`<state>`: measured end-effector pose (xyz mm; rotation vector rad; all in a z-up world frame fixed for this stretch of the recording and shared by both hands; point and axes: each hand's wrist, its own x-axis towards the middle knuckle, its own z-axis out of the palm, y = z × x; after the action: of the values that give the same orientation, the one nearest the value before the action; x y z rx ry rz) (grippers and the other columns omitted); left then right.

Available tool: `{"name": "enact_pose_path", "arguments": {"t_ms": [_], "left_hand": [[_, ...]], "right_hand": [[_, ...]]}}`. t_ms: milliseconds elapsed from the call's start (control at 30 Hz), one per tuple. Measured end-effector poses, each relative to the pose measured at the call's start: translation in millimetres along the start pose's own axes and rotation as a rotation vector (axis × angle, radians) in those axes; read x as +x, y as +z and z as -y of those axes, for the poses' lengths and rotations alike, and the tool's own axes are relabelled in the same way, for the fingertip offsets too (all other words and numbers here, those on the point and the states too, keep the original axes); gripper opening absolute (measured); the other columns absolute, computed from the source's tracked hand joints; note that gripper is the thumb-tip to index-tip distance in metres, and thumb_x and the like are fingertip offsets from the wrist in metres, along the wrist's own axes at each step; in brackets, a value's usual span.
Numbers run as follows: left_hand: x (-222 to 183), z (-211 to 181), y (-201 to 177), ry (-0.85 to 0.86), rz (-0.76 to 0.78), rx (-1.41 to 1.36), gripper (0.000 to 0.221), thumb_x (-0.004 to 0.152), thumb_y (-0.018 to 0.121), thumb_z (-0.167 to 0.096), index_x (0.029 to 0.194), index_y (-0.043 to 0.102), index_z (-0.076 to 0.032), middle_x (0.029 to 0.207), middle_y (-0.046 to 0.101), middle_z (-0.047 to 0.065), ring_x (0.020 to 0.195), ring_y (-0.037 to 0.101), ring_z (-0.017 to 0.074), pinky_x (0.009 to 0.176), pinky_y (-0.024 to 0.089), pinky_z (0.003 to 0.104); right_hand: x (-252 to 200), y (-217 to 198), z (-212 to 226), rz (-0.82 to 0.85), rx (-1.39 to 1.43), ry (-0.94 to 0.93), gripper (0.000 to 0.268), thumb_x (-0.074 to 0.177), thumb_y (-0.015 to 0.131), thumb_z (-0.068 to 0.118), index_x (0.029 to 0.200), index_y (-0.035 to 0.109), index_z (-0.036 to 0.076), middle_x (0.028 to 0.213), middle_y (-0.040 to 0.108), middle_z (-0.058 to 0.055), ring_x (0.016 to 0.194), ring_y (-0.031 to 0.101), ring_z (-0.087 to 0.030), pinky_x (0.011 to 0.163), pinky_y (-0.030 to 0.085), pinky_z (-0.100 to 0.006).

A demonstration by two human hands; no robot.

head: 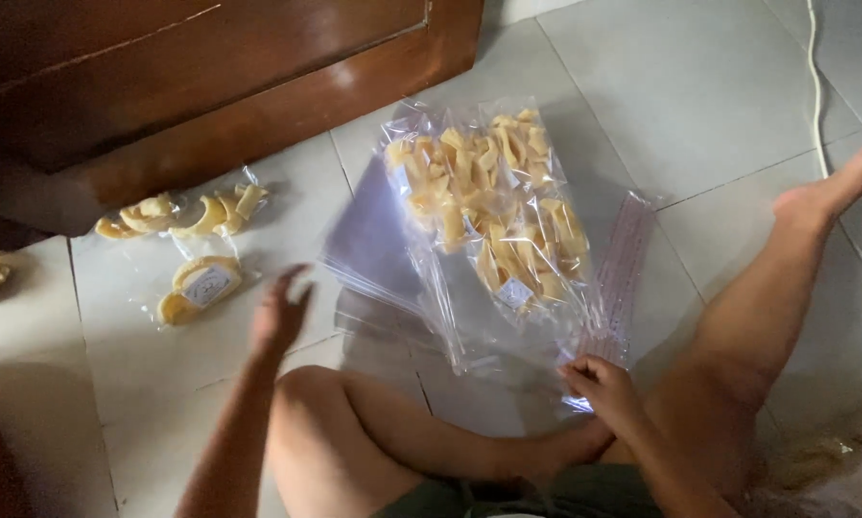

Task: The person is sitting on the floor, picking up individual pieces of dried snacks and placing them into clear plastic bags for packaging.

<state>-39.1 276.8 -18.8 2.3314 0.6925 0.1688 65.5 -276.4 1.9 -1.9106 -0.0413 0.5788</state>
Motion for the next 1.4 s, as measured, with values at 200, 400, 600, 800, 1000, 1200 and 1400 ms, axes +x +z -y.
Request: {"name": "enact_pose_path", "arguments": {"t_ms": [200,400,600,800,1000,1200,1400], "left_hand": [[84,56,-84,-0.311,-0.104,0.451,0.083,0.09,0.062,-0.052,0.163,0.028,-0.03,0.172,0.01,0.018,0.156,0.014,0.0418,0.123,0.016,0.062],[156,83,-105,-0.307,-0.155,0.611,0.12,0.067,0.06,-0.079,0.167,0.009,-0.039,0.169,-0.013,0.023,0.156,0.0,0.0518,0.124,0.007,0.069],[182,97,-100,-0.4,-0.133,0.558,0.129,0.056,0.066,-0.083,0.169,0.021,-0.039,0.169,-0.015,0.018,0.15,-0.005,0.0591,0.119,0.009,0.08],[172,118,-67,-0.524,-0.033,0.569,0.097,0.081,0.038,-0.087,0.164,0.016,-0.043,0.171,0.016,0.023,0.154,0.023,0.0519,0.12,-0.001,0.071],[118,115,-32,-0.245,-0.047,0.713,0.078,0.095,0.052,-0.072,0.162,0.042,-0.033,0.165,0.045,0.021,0.142,0.048,0.0538,0.121,0.014,0.074],[29,94,-21,-0.016,-0.038,0.817,0.082,0.09,0.05,-0.074,0.153,0.043,-0.022,0.162,0.043,0.006,0.136,0.053,0.0333,0.122,-0.001,0.078],[-12,57,-66,-0.028,-0.251,0.702,0.079,0.098,0.039,-0.076,0.162,0.04,-0.029,0.154,0.056,0.009,0.133,0.057,0.0297,0.126,-0.003,0.071]], "right_hand": [[-41,0,9,0.01,-0.037,0.098,0.019,0.089,0.075,0.013,0.09,0.082,-0.004,0.071,0.071,-0.007,0.063,0.056,-0.015,0.059,0.045,-0.027],[247,-218,23,-0.263,0.295,-0.08,0.054,0.095,0.07,0.038,0.123,0.054,-0.005,0.11,0.046,-0.018,0.101,0.04,-0.029,0.086,0.034,-0.039],[404,-401,-24,-0.782,0.373,-0.848,0.08,0.116,0.046,0.056,0.156,0.029,-0.011,0.161,0.026,-0.028,0.152,0.032,-0.042,0.124,0.023,-0.047],[371,-363,9,-0.655,0.625,-0.669,0.096,0.094,0.07,0.068,0.147,0.047,-0.008,0.146,0.045,-0.041,0.138,0.053,-0.058,0.113,0.049,-0.065],[401,-399,-19,-0.704,0.614,-0.693,0.096,0.1,0.059,0.069,0.154,0.036,-0.007,0.156,0.031,-0.034,0.147,0.037,-0.05,0.12,0.035,-0.058],[345,-348,39,-0.766,0.695,-0.691,0.104,0.101,0.062,0.07,0.161,0.019,-0.003,0.168,0.011,-0.024,0.156,0.013,-0.042,0.126,0.015,-0.054],[301,-319,89,-0.822,0.815,-0.86,0.127,0.075,0.029,0.094,0.162,-0.021,0.017,0.174,-0.023,-0.003,0.166,-0.013,-0.027,0.135,-0.003,-0.059]]}}
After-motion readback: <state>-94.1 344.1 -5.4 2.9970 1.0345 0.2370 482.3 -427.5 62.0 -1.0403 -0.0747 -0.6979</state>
